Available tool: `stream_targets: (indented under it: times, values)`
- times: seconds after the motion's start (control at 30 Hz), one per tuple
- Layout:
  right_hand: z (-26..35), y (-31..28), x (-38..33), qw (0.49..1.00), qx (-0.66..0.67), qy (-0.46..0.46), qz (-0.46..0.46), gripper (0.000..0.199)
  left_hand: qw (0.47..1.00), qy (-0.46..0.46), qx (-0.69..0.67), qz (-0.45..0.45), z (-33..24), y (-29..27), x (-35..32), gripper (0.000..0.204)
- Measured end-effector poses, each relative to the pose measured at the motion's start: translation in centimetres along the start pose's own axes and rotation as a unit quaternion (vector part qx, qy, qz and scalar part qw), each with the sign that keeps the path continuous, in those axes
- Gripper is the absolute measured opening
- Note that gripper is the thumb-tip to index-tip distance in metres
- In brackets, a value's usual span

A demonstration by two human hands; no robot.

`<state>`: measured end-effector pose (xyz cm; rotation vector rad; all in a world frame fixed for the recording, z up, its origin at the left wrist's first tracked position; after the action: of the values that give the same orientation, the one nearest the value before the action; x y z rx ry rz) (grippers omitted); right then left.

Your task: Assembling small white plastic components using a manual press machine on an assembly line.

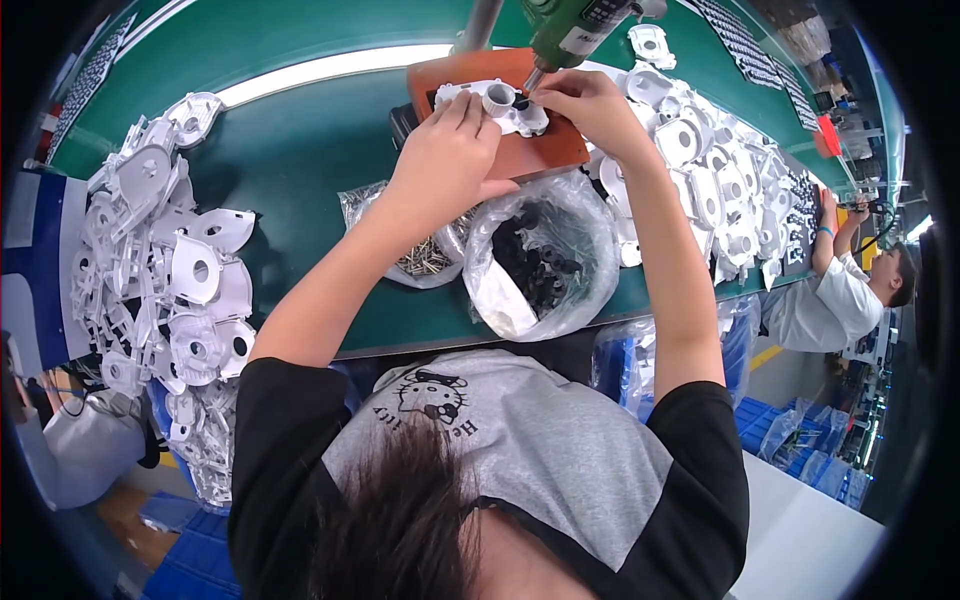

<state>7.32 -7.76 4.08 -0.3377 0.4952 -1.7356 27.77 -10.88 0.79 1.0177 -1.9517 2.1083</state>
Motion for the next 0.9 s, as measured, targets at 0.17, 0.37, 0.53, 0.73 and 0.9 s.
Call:
stream_targets:
  times: [0.17,0.37,0.53,0.73,0.9]
  values:
    - [1.6,0.6,-0.1,0.999,-0.010,0.039,0.017,0.020,1.000,-0.006,0.000,0.007,0.1,0.1,-0.1,0.065]
    - [-0.3,-0.4,2.0,0.994,0.012,0.052,0.092,0.014,1.000,-0.004,-0.002,0.002,0.0,0.0,-0.1,0.063]
    - [-1.3,0.9,3.2,0.988,0.056,-0.116,0.086,0.018,1.000,-0.008,0.005,0.024,-0.1,-0.2,0.0,0.062]
    - [-0.8,-0.5,4.2,0.982,-0.071,-0.038,0.169,0.023,1.000,-0.014,0.000,0.027,0.3,0.0,-0.2,0.061]
    - [-1.0,-6.4,8.0,0.989,-0.069,-0.118,0.059,0.018,1.000,-0.008,-0.008,0.023,0.0,-0.2,0.2,0.068]
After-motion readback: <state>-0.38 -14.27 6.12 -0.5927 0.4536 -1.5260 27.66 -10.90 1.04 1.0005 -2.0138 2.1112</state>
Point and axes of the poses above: each hand's wrist, its own x-axis towards the middle knuckle, its own y-axis out of the palm, z = x × y, the point moved 1 cm from there along x, towards the middle knuckle, and after that the axes turned 4 degrees about x, right-handed, at the moved point
